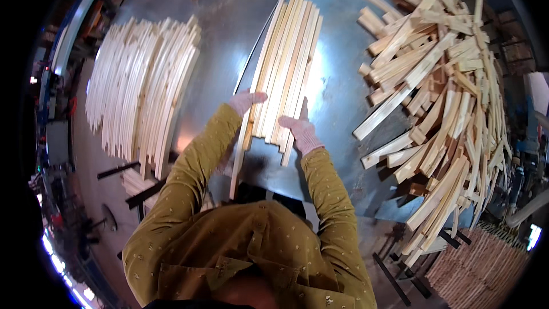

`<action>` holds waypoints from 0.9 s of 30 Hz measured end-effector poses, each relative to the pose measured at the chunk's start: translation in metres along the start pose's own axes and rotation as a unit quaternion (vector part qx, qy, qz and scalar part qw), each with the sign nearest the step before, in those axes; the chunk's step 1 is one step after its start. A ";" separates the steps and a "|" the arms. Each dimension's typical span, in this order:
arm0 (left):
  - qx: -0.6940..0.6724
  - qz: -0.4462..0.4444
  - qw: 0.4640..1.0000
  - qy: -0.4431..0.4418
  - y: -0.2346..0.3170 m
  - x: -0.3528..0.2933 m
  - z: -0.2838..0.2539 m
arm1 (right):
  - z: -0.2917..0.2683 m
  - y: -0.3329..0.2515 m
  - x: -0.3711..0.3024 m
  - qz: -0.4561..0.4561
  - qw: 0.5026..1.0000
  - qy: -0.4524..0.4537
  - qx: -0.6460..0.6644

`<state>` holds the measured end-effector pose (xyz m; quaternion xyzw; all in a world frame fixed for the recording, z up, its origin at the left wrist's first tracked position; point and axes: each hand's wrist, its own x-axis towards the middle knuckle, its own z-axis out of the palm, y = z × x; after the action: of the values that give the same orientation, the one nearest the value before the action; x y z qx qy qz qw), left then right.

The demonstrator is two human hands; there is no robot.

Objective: The person sorts thin wooden slats on a metal table, picking them up from a pile and arranging them into neat stacks. They repeatedly gather slats, align them, and place them into organized piles while wearing gloves.

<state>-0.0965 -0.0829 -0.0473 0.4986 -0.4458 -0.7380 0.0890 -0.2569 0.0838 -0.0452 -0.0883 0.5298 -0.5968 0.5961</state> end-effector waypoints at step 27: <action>0.638 0.249 0.715 0.143 0.045 0.044 -0.010 | 0.001 -0.060 0.088 -0.134 0.825 0.150 -0.529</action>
<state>-0.1239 -0.1409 -0.0437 0.4075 -0.9008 -0.1500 -0.0070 -0.3174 -0.0033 -0.0471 -0.3698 0.8297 -0.3054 0.2856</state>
